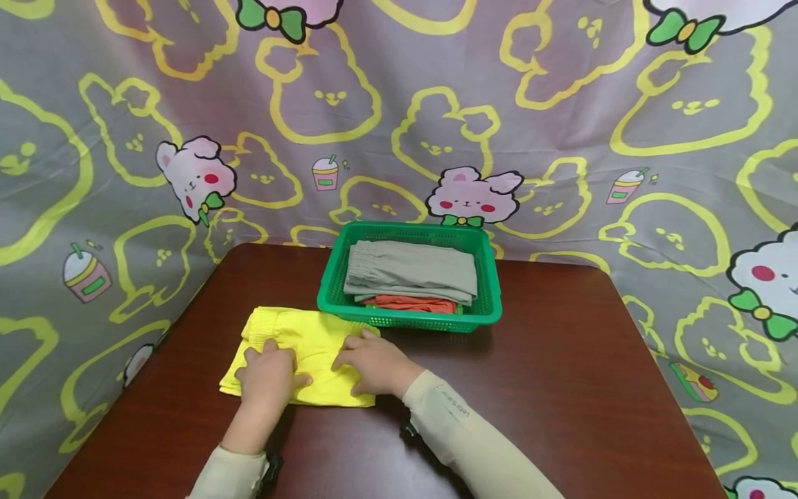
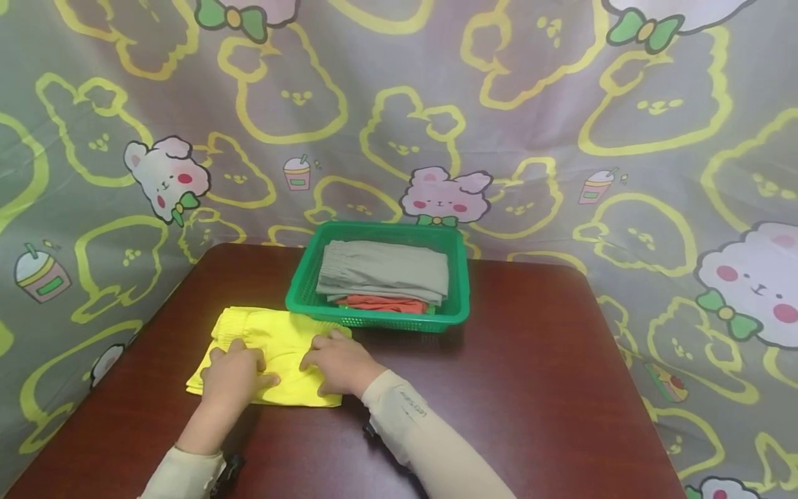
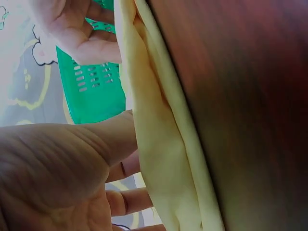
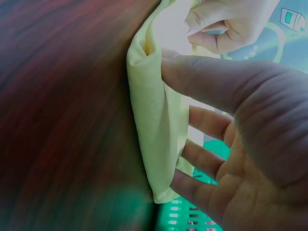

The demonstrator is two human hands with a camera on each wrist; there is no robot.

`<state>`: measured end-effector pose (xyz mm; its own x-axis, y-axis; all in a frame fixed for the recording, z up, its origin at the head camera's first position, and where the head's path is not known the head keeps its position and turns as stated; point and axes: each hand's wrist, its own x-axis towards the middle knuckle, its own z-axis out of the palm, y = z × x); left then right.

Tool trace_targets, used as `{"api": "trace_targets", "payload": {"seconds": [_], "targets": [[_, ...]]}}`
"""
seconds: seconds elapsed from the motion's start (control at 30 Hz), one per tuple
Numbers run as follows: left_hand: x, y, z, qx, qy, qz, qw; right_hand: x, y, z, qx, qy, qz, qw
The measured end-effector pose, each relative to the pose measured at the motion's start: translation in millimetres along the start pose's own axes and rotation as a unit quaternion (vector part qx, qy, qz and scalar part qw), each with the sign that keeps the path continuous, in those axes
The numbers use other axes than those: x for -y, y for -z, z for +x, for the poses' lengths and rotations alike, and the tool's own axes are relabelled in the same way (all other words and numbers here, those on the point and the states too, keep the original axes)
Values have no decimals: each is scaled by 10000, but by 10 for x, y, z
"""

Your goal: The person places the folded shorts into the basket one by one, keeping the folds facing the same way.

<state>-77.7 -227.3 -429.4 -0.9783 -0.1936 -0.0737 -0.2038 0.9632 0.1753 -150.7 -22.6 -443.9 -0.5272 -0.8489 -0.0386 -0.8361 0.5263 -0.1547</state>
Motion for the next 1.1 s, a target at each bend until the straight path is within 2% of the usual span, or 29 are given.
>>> {"api": "trace_targets", "payload": {"seconds": [0.3,0.73,1.1], "targets": [[-102,-33,-52,-120,-134,41,9998,-59,25,-140,-83,17,121,9999],[-166,-38,-184,-148,-895,221,9956,-145,81,-400,52,-65,107,9999],[-274,-60,-251,-152,-1066,274,9938,-258,85,-525,53,150,119,9998]]}}
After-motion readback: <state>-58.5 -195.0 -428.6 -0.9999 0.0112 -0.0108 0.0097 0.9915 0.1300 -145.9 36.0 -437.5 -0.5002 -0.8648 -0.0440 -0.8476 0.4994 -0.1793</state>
